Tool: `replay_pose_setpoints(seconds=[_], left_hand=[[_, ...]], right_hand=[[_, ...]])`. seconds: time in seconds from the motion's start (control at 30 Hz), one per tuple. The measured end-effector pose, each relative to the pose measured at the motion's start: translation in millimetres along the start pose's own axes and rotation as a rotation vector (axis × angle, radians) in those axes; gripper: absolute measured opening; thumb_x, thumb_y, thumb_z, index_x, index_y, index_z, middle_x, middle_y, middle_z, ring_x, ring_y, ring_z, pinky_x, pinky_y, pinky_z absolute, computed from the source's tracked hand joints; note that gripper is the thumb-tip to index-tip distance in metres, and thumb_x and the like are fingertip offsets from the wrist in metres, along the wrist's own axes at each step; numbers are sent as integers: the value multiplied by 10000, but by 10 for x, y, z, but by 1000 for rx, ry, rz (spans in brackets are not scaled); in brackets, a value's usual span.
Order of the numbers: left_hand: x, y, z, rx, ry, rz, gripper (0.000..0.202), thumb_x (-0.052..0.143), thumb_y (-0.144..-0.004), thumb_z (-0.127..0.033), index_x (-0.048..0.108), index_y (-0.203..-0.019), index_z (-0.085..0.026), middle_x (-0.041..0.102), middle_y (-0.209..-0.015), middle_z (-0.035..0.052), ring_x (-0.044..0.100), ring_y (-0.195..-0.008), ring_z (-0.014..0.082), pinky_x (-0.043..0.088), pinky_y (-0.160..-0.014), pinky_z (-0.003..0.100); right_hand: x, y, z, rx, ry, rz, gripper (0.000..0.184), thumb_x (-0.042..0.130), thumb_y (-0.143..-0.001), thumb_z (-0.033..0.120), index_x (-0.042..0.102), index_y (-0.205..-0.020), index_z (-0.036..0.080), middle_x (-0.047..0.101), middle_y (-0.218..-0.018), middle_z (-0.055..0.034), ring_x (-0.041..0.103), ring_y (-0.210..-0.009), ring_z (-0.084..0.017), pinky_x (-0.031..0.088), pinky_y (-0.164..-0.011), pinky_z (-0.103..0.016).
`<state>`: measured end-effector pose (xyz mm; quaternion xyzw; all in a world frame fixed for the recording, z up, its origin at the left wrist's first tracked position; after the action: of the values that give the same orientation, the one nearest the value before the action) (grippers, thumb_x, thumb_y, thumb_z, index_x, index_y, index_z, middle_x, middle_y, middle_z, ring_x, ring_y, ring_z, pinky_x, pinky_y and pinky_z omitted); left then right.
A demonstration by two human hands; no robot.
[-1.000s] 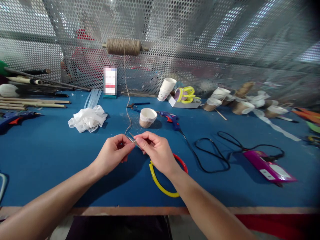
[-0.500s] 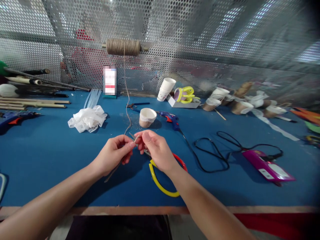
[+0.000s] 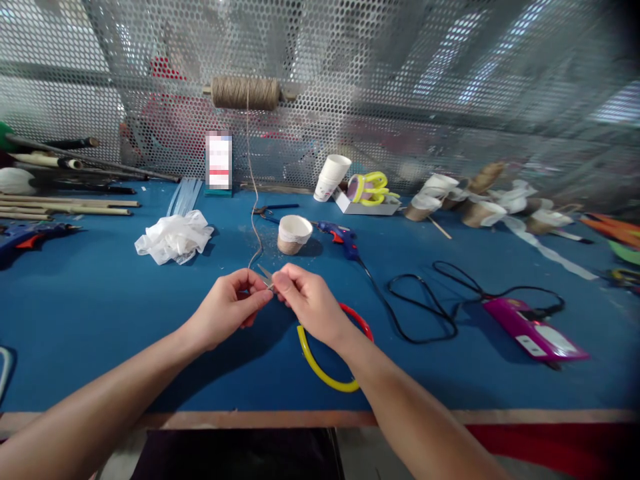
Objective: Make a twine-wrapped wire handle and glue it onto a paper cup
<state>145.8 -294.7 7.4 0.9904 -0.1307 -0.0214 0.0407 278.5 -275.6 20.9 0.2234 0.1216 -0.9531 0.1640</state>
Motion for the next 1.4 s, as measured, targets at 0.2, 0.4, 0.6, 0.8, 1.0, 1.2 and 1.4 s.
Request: replay_pose_setpoints(seconds=[0.2,0.4,0.6,0.8,1.0,1.2,1.4], left_hand=[[0,-3,32,-34,-5,113,258,512,-782,-396,475,-700,-154,449,-537,-65,383,-385,28,258,-366,158],[-23,-25,49,-44,45,60,245,542,-762,-380,480,-697,-152,454,-543,-59,339,-381,17,223,-356,148],[-8,-11,45,-18,-48,83,227,538,-766,-363,498,-715,-146,460,-558,-55,359,-399,24,234,-368,156],[-33,-35,44,-18,-69,54,236,527,-772,-369,487,-689,-152,419,-517,-72,343,-388,27,225,-364,160],[-24,-31,57,2,-81,71,233,541,-767,-361,490,-687,-149,421,-517,-70,347,-394,28,223,-369,162],[-17,-45,43,32,10,140,235,547,-767,-377,503,-715,-153,429,-528,-64,351,-411,30,245,-387,161],[-39,-53,-90,37,-39,148,222,563,-747,-355,507,-683,-149,434,-514,-62,353,-402,31,241,-386,167]], right_hand=[[-40,7,28,-77,19,-25,208,465,-843,309,493,-695,165,480,-613,18,434,-567,-91,379,-555,-227],[-54,-35,-29,69,-310,98,407,363,-847,503,545,-790,143,553,-697,-40,522,-598,-117,435,-524,-241],[-59,-18,-8,-36,80,-22,299,476,-832,359,457,-607,162,424,-540,35,377,-520,-79,331,-511,-221],[-59,-65,-58,84,-224,77,316,421,-840,442,546,-823,153,556,-692,-19,500,-569,-102,411,-510,-233],[-62,-66,-108,174,-235,56,411,448,-810,520,469,-618,157,437,-500,42,377,-435,-49,294,-403,-173],[-3,-62,-111,315,-628,213,464,495,-732,599,466,-598,156,434,-455,49,341,-382,-41,211,-358,-165],[-77,-83,-73,289,-540,185,451,531,-711,583,448,-581,159,419,-466,55,344,-396,-43,235,-387,-176]])
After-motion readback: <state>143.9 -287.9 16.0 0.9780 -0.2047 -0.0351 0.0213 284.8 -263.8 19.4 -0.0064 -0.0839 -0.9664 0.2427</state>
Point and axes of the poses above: each hand's wrist, its own y-axis away from the middle knuckle, its own x-axis out of the palm, z = x × y, the point moved 3 cm from there along -y, towards the middle knuckle
